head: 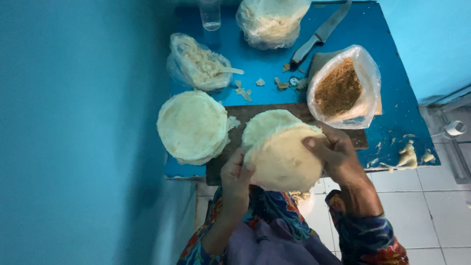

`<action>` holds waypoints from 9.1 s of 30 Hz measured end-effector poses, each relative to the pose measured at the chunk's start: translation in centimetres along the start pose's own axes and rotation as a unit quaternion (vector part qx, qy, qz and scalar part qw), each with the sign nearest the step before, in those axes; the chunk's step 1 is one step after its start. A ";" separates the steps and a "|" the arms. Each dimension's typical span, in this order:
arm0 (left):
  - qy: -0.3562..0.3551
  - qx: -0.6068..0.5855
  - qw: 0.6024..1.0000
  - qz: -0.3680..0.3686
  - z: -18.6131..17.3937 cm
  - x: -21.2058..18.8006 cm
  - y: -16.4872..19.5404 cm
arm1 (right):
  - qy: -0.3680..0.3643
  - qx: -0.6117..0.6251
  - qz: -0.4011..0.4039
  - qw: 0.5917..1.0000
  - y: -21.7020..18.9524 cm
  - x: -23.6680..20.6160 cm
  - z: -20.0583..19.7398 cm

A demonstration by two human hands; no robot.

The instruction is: The person sits at a small blue table and peels the thin outer skin off round steamed cakes by hand, one cake at a time, placing the peeled cake on a stack and dropping the removed skin aside. A knife and a bag of brown sugar sit on the table.

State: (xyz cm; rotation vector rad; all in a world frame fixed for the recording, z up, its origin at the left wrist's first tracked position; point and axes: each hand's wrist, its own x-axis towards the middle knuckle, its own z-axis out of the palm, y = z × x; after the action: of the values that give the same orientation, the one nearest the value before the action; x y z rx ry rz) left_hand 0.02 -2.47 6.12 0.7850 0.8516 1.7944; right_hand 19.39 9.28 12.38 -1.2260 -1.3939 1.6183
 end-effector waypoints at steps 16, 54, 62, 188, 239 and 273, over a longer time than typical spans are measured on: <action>0.106 0.020 0.994 -0.015 3.9 -1.7 0.3 | 0.087 -0.310 -0.360 0.876 -4.5 -4.9 5.9; 0.032 0.053 0.995 0.077 5.3 -2.5 0.7 | -0.044 -0.125 -0.191 0.973 -2.8 -5.6 4.6; 0.033 -0.009 0.998 0.059 5.3 -2.3 0.0 | -0.055 -0.200 -0.225 0.952 -2.5 -5.6 4.2; 0.311 -0.100 0.940 0.095 -1.9 -3.1 8.6 | -0.055 -0.178 -0.002 0.983 -0.8 1.8 0.5; -0.035 -0.227 0.973 -0.007 5.6 -1.6 -1.1 | -0.027 -0.258 -0.249 0.933 -5.3 -6.9 6.3; 0.065 0.036 0.997 0.022 6.2 -1.5 2.6 | -0.003 -0.198 -0.328 0.924 -2.2 -3.7 5.3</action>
State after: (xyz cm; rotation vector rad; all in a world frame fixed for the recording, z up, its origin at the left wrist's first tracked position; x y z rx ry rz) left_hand 4.26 -3.36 11.50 0.7434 0.9950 1.8778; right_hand 15.42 4.53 15.34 -0.8092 -1.9343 0.9016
